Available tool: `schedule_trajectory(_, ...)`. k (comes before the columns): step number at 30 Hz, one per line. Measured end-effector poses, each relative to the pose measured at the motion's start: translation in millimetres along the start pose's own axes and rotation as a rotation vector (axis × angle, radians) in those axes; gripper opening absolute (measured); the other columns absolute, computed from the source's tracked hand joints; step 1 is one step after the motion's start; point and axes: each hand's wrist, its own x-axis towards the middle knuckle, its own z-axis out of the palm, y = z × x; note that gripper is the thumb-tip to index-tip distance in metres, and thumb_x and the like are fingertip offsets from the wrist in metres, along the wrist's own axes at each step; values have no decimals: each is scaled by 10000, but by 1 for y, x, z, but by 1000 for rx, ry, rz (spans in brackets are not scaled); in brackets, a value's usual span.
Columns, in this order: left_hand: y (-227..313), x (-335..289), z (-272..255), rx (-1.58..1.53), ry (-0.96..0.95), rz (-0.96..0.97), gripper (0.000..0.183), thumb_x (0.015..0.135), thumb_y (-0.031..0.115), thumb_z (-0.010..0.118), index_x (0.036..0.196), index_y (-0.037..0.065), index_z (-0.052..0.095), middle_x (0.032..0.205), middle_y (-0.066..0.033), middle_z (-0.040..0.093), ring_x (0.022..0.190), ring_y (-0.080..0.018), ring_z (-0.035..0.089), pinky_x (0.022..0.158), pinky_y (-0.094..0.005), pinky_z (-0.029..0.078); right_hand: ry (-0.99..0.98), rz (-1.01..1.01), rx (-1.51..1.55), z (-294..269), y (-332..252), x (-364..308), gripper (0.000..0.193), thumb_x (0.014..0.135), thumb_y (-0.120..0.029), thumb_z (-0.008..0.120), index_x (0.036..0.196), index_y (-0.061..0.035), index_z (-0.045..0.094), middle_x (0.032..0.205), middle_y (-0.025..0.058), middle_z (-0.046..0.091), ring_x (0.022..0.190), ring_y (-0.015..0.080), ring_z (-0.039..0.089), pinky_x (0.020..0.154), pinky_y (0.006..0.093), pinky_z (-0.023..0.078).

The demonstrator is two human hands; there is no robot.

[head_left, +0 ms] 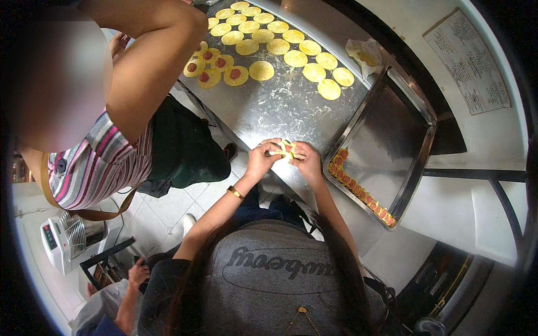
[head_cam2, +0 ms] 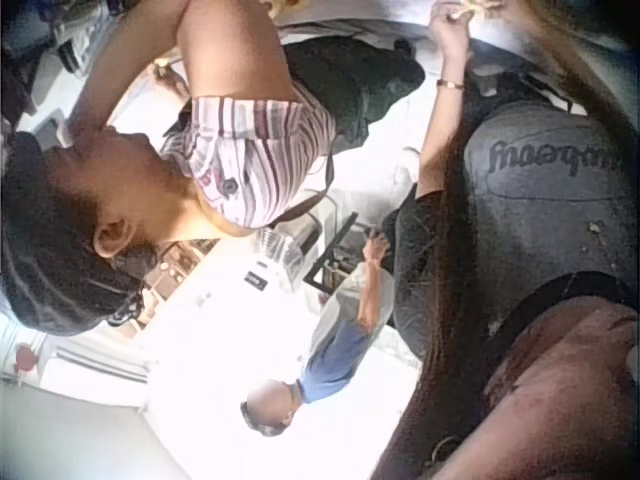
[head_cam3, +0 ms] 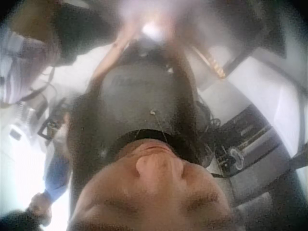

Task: The person folds small round dough pieces with a red filling into half-moon shapes and places them on a metal tray. Another person adds filling to additional dough pieces on the table. The camera wearer continues folding and arranging the pastries in rows on the tray.

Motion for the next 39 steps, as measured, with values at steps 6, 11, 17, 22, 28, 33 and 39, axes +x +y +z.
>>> schedule_trajectory(6,18,-3,-2,116,-157,-164,248,691,17,773,879,7,611,938,-100,674,770,-128,658,687,-254,533,0,-180,-528,-3,-15,2,285,704,58,639,978,-17,621,872,134,652,796,248,654,711,338,500)
schedule_trajectory(11,26,0,0,91,-133,-147,311,687,31,780,949,10,613,883,-101,679,729,-152,677,664,-272,545,-1,-365,-681,-6,-19,4,269,675,67,613,933,-6,628,853,169,622,801,361,616,693,393,491)
schedule_trajectory(17,22,0,1,221,-238,-121,342,683,96,795,961,14,614,781,-129,675,704,-177,675,656,-302,536,-23,-375,-741,-2,-27,-8,216,687,48,604,895,-3,632,849,167,589,834,359,594,709,415,475)
schedule_trajectory(22,28,7,2,303,-260,-195,346,666,178,815,886,24,596,737,-143,666,675,-215,667,631,-332,518,-77,-437,-681,1,-33,-1,168,715,29,587,871,-6,638,868,160,603,817,350,598,703,422,472)
schedule_trajectory(28,37,5,7,408,-249,-223,362,652,203,824,868,35,588,715,-125,654,656,-224,655,625,-337,513,8,-344,-675,2,-31,-9,191,706,51,570,874,-4,643,867,153,609,814,345,600,709,406,472)
schedule_trajectory(33,21,-1,0,228,-176,-90,347,659,127,813,899,8,593,775,-133,661,675,-201,655,647,-326,528,64,-428,-698,-1,-24,-10,208,704,49,572,891,-10,642,887,141,607,829,337,600,716,395,471)
schedule_trajectory(39,25,-1,4,218,-203,-132,344,678,64,784,967,2,608,804,-144,663,713,-182,668,654,-304,538,-22,-353,-678,1,-23,-7,230,695,48,577,906,-18,638,890,139,603,847,339,597,728,399,472)
